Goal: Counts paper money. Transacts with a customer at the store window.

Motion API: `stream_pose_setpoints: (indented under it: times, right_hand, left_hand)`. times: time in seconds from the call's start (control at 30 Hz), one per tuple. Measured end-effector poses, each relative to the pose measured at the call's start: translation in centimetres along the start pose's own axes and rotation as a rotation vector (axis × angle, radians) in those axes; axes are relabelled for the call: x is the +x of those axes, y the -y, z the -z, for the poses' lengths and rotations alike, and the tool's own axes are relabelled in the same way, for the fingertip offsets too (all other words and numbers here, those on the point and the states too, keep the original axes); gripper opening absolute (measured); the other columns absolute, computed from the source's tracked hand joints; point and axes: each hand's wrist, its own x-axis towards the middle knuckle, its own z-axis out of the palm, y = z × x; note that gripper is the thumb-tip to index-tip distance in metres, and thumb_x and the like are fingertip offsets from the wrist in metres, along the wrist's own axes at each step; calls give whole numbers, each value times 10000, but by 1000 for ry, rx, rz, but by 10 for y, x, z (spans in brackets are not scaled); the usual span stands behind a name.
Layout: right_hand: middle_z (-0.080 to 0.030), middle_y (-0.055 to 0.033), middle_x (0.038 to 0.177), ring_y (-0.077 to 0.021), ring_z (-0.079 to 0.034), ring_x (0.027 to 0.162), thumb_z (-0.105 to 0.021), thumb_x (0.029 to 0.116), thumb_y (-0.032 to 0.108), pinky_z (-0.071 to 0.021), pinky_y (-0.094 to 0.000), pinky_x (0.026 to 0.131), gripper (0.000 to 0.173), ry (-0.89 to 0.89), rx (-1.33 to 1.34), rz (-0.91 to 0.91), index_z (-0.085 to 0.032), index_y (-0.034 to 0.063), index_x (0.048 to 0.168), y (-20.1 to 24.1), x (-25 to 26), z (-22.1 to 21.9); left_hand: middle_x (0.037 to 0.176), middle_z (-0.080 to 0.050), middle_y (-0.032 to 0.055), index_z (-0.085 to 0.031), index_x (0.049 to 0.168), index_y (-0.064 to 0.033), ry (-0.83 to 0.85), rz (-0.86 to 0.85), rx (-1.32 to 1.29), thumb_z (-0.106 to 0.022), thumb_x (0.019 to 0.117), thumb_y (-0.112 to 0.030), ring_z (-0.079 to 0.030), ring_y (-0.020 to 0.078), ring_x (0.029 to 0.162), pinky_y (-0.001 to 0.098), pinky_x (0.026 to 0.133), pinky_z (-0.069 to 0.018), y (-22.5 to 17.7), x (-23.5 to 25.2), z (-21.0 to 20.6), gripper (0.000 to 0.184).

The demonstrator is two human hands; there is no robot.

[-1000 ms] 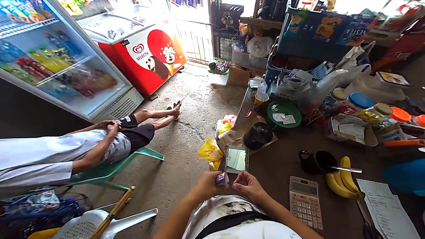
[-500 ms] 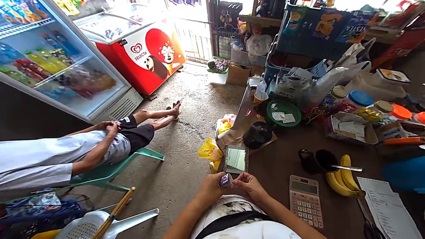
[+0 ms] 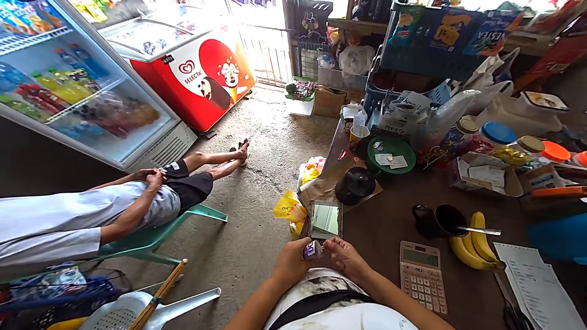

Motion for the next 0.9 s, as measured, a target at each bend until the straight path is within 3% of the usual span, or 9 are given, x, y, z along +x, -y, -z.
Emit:
stream_pose_setpoints:
  times: [0.07, 0.13, 0.2, 0.27, 0.4, 0.53, 0.67, 0.9]
  right_hand:
    - [-691, -21, 905, -11, -547, 559, -439, 1096, 125, -442, -148, 498, 180, -34, 43, -75, -590, 38, 1138, 2, 0, -1]
    - [-709, -64, 960, -104, -686, 732, -378, 1110, 124, -563, -230, 643, 235, -18, 107, -125, -571, 20, 1194, 4, -1, -2]
    - [-713, -86, 998, -165, -726, 849, -321, 1125, 156, -607, -303, 769, 299, 25, 175, -148, -559, 7, 1227, 4, -1, -2]
    - [-715, -85, 976, -177, -726, 860, -294, 1132, 197, -609, -336, 816, 353, 58, 223, -172, -578, 5, 1218, 6, 0, -3]
    - [-729, -109, 941, -203, -726, 863, -262, 1132, 240, -604, -371, 835, 412, 111, 376, -209, -602, 10, 1164, 12, 3, -8]
    - [-727, -96, 910, -186, -723, 831, -285, 1124, 223, -608, -355, 808, 385, 121, 438, -227, -622, 38, 1114, 14, 5, -12]
    - [-712, -89, 895, -175, -714, 808, -288, 1117, 182, -605, -333, 786, 347, 89, 454, -258, -604, 40, 1144, 12, 6, -12]
    - [-725, -106, 970, -216, -727, 870, -284, 1060, 49, -610, -382, 823, 337, 126, 512, -230, -598, 44, 1183, 10, 5, -8]
  left_hand:
    - [857, -718, 162, -708, 973, 21, -63, -48, 54, -752, 885, -197, -712, 296, 811, 507, 766, -568, -2, -1, -2, 239]
    - [875, -725, 166, -717, 969, 18, -130, -109, 107, -761, 856, -169, -720, 325, 820, 544, 753, -572, -4, -1, -4, 223]
    - [884, -732, 160, -724, 964, 9, -170, -157, 163, -786, 828, -185, -727, 328, 804, 546, 713, -577, -7, 0, -6, 245]
    - [895, -739, 146, -730, 962, -14, -171, -192, 237, -825, 787, -180, -733, 319, 786, 532, 668, -580, -12, 2, -6, 260]
    - [849, -735, 97, -743, 968, -83, -196, -352, 440, -864, 705, -174, -726, 264, 685, 455, 556, -575, -13, 8, -13, 303]
    - [945, -767, 70, -737, 943, -103, -192, -466, 549, -827, 723, -93, -743, 233, 718, 413, 573, -595, -12, 13, -16, 237]
    - [1009, -774, 82, -745, 984, -93, -137, -503, 507, -798, 743, -69, -752, 253, 743, 435, 584, -595, -12, 13, -16, 249]
    - [938, -759, 67, -733, 970, -96, -156, -469, 354, -796, 775, -145, -734, 226, 717, 428, 569, -580, -1, 10, -17, 212]
